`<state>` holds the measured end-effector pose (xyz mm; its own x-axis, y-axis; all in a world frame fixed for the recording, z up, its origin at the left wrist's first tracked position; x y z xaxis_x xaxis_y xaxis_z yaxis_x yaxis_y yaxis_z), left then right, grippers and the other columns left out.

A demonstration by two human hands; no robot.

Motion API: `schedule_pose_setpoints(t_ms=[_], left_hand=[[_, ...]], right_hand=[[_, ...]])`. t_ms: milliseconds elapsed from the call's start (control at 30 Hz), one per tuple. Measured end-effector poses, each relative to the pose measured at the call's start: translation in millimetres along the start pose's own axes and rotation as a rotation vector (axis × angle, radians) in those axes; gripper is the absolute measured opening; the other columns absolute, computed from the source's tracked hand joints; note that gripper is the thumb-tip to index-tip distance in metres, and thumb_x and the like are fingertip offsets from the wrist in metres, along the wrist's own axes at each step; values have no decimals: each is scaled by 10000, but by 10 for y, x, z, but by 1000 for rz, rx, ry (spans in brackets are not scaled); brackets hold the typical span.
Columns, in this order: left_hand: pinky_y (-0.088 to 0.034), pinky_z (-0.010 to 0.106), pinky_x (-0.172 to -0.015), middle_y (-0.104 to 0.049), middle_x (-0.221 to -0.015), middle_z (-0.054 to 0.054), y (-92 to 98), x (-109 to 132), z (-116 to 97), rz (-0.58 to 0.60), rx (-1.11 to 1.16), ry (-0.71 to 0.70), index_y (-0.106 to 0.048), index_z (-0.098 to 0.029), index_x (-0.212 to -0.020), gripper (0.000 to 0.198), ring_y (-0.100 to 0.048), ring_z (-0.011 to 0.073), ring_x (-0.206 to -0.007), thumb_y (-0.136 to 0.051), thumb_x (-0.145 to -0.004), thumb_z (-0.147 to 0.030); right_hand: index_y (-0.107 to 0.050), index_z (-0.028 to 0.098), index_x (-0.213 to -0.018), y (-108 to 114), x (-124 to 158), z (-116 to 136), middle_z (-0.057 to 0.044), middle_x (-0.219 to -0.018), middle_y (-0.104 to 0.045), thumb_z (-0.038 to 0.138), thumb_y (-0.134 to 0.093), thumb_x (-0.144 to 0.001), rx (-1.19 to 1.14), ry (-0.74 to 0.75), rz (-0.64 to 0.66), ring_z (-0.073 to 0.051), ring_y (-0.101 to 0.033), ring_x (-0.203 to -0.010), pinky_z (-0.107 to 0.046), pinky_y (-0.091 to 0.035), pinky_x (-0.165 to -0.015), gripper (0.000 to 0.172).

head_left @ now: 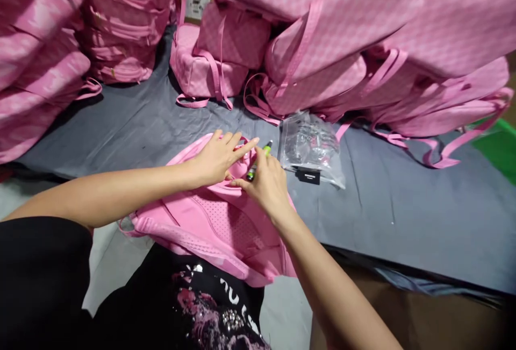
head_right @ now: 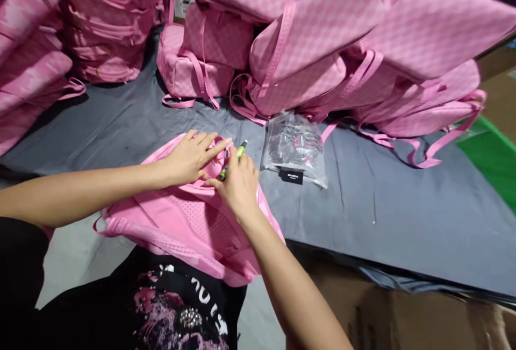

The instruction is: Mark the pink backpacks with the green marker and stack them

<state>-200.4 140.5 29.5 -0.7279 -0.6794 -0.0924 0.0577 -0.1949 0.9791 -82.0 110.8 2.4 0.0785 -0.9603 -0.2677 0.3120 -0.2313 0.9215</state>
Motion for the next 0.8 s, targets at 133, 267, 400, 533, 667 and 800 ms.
schedule_pose_setpoints(t_ms=[133,267,400,533,667,800], left_hand=[[-313,457,-1080,-434,-1489,220,-5,-37,11,47,-11,37,-167,-133,-1594,940,-481,345,-1279,-710,-869,-385],[-313,496,-1086,-368,-1545,225,0,-54,43,109,-17,90,-148,-179,-1604,999,-462,368,-1297,-756,-838,-381],[-343,511,-1057,-303,-1598,213,21,-44,94,149,4,145,-180,-181,-1598,940,-403,383,-1346,-737,-850,-301],[-372,481,-1018,-348,-1573,206,35,-60,97,180,10,122,-190,-160,-1594,925,-430,376,-1312,-730,-858,-306],[-363,494,-1015,-373,-1551,209,3,-89,100,170,35,105,-186,-153,-1596,931,-437,382,-1294,-729,-863,-338],[-346,503,-1015,-370,-1537,232,-59,-123,98,110,48,102,-127,-160,-1605,1040,-434,387,-1278,-750,-831,-469]], right_hand=[[-323,79,-1489,-96,-80,210,-336,-1432,-448,415,-859,-719,106,-4,7,-458,-482,-1281,-589,-442,-969,997],[-318,141,-1487,-124,-53,145,-287,-1412,-485,361,-806,-767,44,-7,52,-424,-522,-1254,-573,-474,-941,897],[-310,175,-1484,-120,-9,54,-252,-1402,-513,305,-753,-785,-33,-10,73,-403,-549,-1236,-568,-483,-943,838],[-323,163,-1480,-126,-16,36,-256,-1391,-524,288,-755,-773,-60,-18,69,-410,-550,-1234,-581,-478,-948,837],[-343,158,-1476,-151,-23,18,-257,-1398,-525,284,-774,-763,-70,-30,69,-407,-559,-1221,-578,-473,-960,843],[-331,169,-1490,-208,-60,-4,-270,-1421,-506,327,-758,-796,-58,-45,67,-425,-533,-1261,-605,-464,-961,830]])
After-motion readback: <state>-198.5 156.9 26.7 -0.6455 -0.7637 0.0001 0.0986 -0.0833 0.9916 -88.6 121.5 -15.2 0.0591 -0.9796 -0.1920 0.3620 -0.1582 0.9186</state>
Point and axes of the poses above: each hand's wrist, its own x-axis away from the middle knuckle, its own y-axis out of the back of the hand, z = x × y, the point moved 6 cm from there along -x, towards the middle knuckle
